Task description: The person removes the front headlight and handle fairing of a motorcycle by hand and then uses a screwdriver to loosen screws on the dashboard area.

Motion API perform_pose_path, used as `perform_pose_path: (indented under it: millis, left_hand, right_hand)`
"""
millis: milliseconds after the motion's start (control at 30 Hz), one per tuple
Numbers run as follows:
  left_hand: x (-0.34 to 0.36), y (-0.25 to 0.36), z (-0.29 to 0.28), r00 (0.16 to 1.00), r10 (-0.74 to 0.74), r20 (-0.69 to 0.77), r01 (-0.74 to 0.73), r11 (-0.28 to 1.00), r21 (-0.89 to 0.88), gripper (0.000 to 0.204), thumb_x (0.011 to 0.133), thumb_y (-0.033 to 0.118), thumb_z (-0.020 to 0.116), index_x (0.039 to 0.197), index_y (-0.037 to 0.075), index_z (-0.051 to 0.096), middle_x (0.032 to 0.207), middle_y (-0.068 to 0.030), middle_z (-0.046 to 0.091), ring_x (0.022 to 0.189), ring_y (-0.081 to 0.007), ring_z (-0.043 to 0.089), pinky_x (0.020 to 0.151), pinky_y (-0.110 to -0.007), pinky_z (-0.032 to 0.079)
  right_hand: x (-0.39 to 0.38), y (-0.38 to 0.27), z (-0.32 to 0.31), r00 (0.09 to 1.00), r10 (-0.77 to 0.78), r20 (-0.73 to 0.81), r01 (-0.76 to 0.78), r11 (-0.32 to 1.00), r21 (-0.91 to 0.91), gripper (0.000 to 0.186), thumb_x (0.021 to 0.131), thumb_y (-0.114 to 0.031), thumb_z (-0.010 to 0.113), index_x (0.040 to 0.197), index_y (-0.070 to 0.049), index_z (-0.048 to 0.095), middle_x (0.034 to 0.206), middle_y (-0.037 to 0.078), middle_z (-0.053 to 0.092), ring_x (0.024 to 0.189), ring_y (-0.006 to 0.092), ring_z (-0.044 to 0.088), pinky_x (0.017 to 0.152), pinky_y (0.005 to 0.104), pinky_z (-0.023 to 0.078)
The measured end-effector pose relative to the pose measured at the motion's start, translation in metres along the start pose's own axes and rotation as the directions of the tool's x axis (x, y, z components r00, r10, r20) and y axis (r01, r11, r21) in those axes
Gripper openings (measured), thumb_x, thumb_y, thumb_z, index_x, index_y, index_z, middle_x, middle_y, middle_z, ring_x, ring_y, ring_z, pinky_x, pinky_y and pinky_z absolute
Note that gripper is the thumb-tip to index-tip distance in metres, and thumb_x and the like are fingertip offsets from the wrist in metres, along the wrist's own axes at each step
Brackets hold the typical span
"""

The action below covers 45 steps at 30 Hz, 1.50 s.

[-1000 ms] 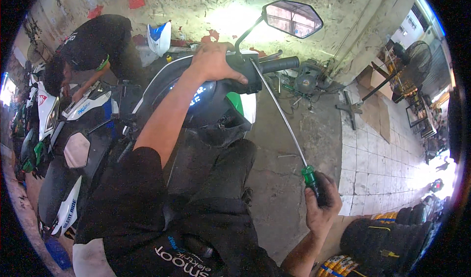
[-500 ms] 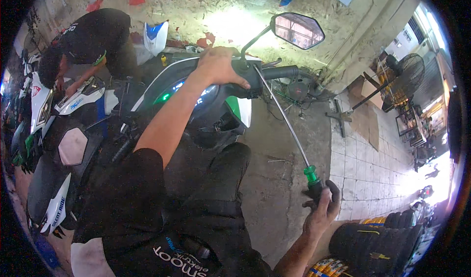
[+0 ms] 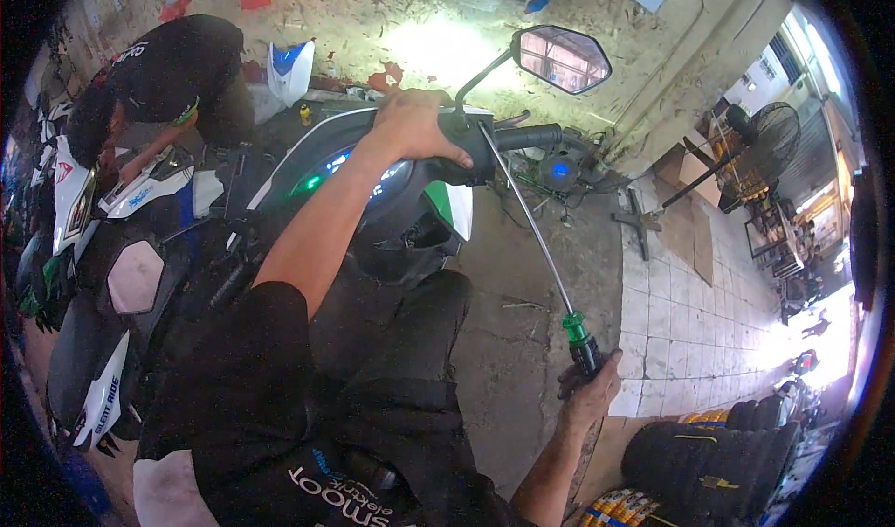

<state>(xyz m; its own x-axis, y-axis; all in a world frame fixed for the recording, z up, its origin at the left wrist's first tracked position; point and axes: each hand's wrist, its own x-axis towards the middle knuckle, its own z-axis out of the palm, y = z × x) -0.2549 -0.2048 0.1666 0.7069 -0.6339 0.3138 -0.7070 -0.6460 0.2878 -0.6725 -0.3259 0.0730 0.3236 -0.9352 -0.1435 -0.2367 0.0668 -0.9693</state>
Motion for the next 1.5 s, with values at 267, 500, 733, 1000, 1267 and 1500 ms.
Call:
perform_pose_path:
  millis: [267,500,733,1000,1267,1500]
  left_hand:
    - [-0.003,-0.002,-0.005,0.999,0.010,0.033,-0.009,1.000,-0.022,0.087,0.047,0.058,0.081,0.114,0.008,0.059,0.109,-0.0148,0.063,0.106,-0.0320,0.058,0.095,-0.045,0.041]
    - [-0.096,0.062,0.026,0.948,-0.084,0.306,0.280,0.677,-0.681,0.048,0.076,0.041,0.073,0.101,0.002,0.063,0.094,-0.0152,0.066,0.088,-0.0221,0.063,0.075,-0.036,0.050]
    - [-0.169,0.176,0.112,0.839,0.493,0.231,0.342,-0.147,-0.928,0.042,0.086,0.029,0.068,0.120,0.006,0.057,0.082,-0.0018,0.064,0.071,-0.0083,0.055,0.065,-0.025,0.046]
    - [-0.162,0.185,0.089,0.853,0.376,0.362,0.388,0.006,-0.922,0.040,0.080,0.034,0.074,0.098,0.001,0.061,0.085,-0.0019,0.062,0.081,-0.0086,0.056,0.073,-0.027,0.047]
    - [-0.167,0.195,0.081,0.853,0.292,0.433,0.477,-0.095,-0.874,0.041,0.078,0.037,0.075,0.092,0.001,0.063,0.079,-0.0003,0.060,0.075,-0.0087,0.054,0.068,-0.027,0.046]
    - [-0.171,0.200,0.090,0.876,0.380,0.296,0.450,-0.426,-0.785,0.035,0.079,0.031,0.075,0.094,0.001,0.063,0.081,0.0013,0.061,0.076,-0.0084,0.054,0.068,-0.026,0.046]
  right_hand:
    - [-0.006,-0.027,0.028,0.545,-0.838,0.027,0.827,0.532,-0.181,0.041,0.083,-0.018,0.065,0.113,-0.004,0.042,0.085,0.009,0.054,0.057,0.0131,0.048,0.052,0.0279,0.045]
    - [-0.009,-0.061,0.023,0.972,0.177,0.156,-0.217,0.929,0.299,0.019,0.089,-0.026,0.054,0.087,-0.008,0.051,0.060,0.007,0.054,0.040,0.0165,0.050,0.032,0.0242,0.032]
    - [0.001,-0.047,0.006,0.592,0.044,0.804,-0.705,0.513,0.491,0.042,0.091,-0.045,0.043,0.091,-0.004,0.054,0.070,0.011,0.058,0.045,0.0190,0.054,0.035,0.0254,0.035]
    - [-0.024,-0.049,0.013,0.520,-0.842,0.147,0.733,0.350,-0.584,0.046,0.085,-0.033,0.065,0.110,0.002,0.050,0.087,0.012,0.057,0.074,0.0242,0.059,0.065,0.0365,0.049]
    - [-0.018,-0.042,0.011,0.848,-0.530,-0.013,0.525,0.842,-0.121,0.038,0.096,-0.033,0.045,0.105,0.002,0.056,0.086,0.011,0.059,0.072,0.0188,0.057,0.058,0.0315,0.045]
    - [0.000,-0.059,-0.021,0.877,0.165,0.450,-0.340,0.877,0.340,0.038,0.098,-0.028,0.039,0.111,0.003,0.056,0.081,0.010,0.056,0.064,0.0155,0.051,0.061,0.0299,0.043]
